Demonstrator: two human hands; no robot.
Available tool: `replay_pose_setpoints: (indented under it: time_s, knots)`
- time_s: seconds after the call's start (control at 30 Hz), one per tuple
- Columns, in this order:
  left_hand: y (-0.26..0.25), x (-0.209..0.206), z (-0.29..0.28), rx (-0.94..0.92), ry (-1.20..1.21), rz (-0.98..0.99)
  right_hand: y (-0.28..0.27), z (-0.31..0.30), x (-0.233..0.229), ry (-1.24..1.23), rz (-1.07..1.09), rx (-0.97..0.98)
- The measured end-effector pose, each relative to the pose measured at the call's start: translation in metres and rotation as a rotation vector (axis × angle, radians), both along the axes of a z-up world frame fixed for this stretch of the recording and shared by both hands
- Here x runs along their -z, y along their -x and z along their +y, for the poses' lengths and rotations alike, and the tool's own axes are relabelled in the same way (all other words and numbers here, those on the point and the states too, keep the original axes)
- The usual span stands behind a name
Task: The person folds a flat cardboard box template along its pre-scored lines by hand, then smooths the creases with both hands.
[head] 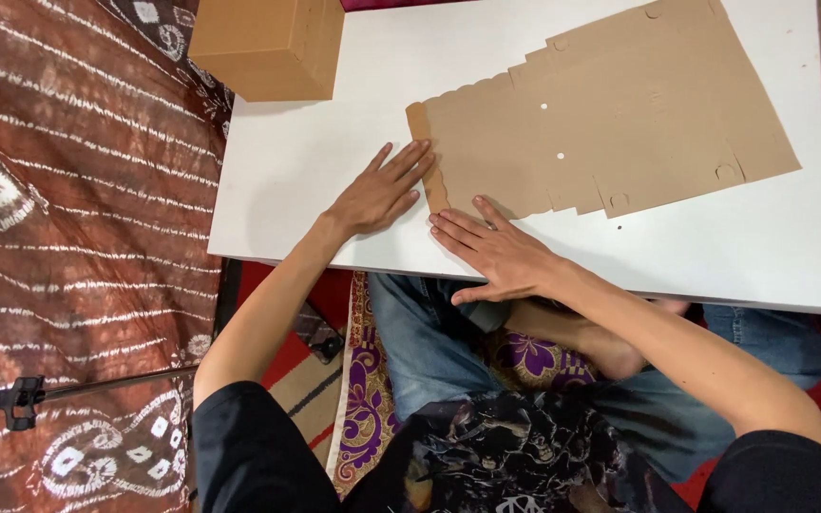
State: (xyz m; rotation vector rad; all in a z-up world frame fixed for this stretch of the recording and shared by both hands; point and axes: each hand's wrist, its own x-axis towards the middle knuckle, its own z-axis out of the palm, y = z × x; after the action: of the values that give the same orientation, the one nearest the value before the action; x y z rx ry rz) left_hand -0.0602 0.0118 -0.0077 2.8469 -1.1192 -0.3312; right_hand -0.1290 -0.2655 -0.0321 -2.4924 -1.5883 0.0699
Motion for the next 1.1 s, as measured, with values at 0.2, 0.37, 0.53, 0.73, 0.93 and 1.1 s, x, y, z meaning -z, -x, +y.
replay_pose_setpoints:
  time_s: [0.2, 0.37, 0.53, 0.73, 0.93, 1.1]
  knots:
    - [-0.039, 0.011, 0.005, -0.142, 0.124, -0.036, 0.000, 0.001, -0.001, -0.015, 0.011, -0.002]
    - [-0.058, 0.025, 0.007, -0.216, 0.373, -0.022, -0.011, 0.003, -0.004, -0.050, 0.068, -0.008]
    - [-0.056, 0.010, 0.003, -0.255, 0.409, 0.038, -0.046, 0.020, -0.010, -0.051, 0.083, -0.023]
    - [-0.048, 0.005, 0.000, -0.272, 0.451, 0.047, -0.096, 0.040, -0.013, -0.026, 0.065, 0.060]
    - [-0.045, 0.016, 0.000, -0.286, 0.529, 0.042, -0.101, 0.047, -0.018, -0.030, 0.050, 0.113]
    - [-0.038, 0.014, -0.003, -0.254, 0.498, 0.003, -0.070, 0.036, -0.020, -0.005, 0.073, 0.025]
